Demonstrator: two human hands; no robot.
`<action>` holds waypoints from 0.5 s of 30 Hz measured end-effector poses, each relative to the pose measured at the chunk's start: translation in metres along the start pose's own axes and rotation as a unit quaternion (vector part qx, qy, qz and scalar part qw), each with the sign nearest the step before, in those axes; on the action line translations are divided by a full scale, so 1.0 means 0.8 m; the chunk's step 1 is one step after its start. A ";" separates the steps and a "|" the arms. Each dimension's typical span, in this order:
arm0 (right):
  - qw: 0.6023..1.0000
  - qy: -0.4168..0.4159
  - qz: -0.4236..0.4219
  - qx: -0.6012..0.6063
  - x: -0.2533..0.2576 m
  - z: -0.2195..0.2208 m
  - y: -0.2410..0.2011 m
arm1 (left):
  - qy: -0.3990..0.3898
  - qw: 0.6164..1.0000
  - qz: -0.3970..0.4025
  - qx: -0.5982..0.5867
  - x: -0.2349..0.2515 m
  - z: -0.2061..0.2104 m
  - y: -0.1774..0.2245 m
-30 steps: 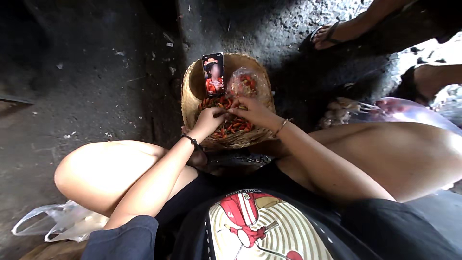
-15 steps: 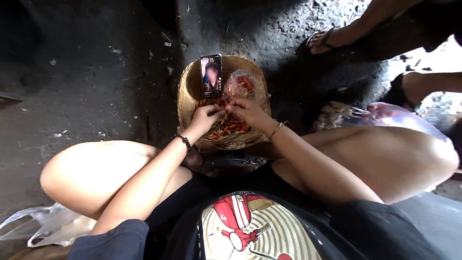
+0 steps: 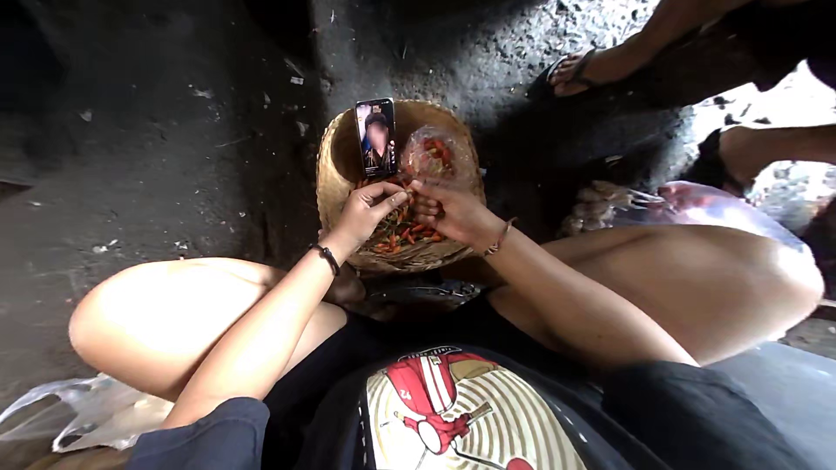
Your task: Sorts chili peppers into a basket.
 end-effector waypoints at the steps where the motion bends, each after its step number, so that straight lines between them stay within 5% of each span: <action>1: 0.998 -0.007 -0.028 -0.056 0.001 -0.001 -0.005 | 0.002 1.000 -0.004 0.004 -0.001 0.001 0.001; 6: 0.919 0.021 -0.117 -0.375 0.001 -0.010 -0.029 | 0.053 0.992 0.022 0.116 -0.002 0.001 0.000; 10: 0.880 0.019 -0.131 -0.456 -0.003 -0.005 -0.031 | 0.061 0.987 0.031 0.145 -0.002 -0.002 -0.004; 12: 0.896 0.020 -0.131 -0.423 -0.003 -0.006 -0.029 | 0.051 0.991 0.013 0.121 -0.001 -0.001 -0.004; 15: 0.983 -0.003 -0.086 -0.159 0.000 -0.004 -0.011 | 0.023 0.999 -0.019 0.039 -0.002 -0.001 0.001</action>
Point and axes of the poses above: each hand's wrist, its own x-axis towards the middle knuckle, its own z-axis out of the palm, y = z × x, the point moved 6 cm from there along x, towards the middle knuckle, and after that the axes turned 9 degrees about -z, right-handed, at the moved point
